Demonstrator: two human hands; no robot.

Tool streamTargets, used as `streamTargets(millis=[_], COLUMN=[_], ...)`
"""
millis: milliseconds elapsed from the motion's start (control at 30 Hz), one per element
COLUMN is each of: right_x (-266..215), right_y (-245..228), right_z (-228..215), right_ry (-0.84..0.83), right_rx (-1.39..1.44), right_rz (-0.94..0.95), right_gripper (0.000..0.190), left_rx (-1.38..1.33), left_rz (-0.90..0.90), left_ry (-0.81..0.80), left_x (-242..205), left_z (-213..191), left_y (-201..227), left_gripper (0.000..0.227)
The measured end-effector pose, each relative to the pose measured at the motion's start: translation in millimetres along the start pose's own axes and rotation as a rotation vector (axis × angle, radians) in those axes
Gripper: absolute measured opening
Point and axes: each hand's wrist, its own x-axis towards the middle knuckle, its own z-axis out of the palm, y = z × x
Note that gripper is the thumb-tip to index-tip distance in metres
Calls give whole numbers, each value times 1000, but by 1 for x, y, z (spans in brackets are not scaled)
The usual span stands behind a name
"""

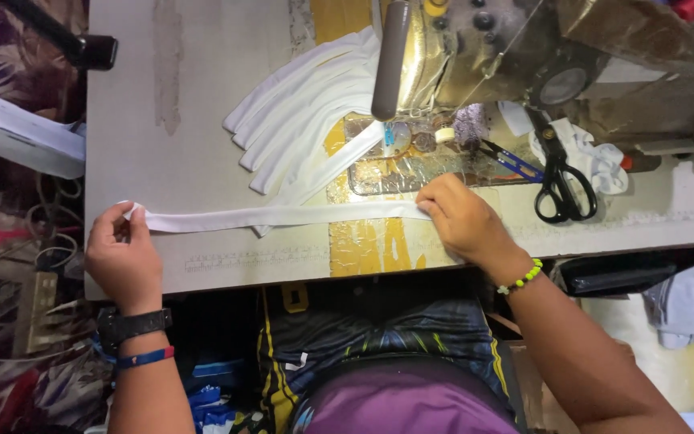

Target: Sewing individual white fabric strips using an industrial sewing machine at a sewing workstation.

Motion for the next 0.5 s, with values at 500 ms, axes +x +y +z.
streamTargets(millis=[500], right_x=[7], right_y=[-12], right_z=[-11], right_ry=[5], right_rx=[97], right_rz=[-113], right_gripper=[9], left_rx=[-13], left_rz=[2], left_ry=[-5], left_x=[-1], left_z=[0], left_y=[-1], left_gripper=[8])
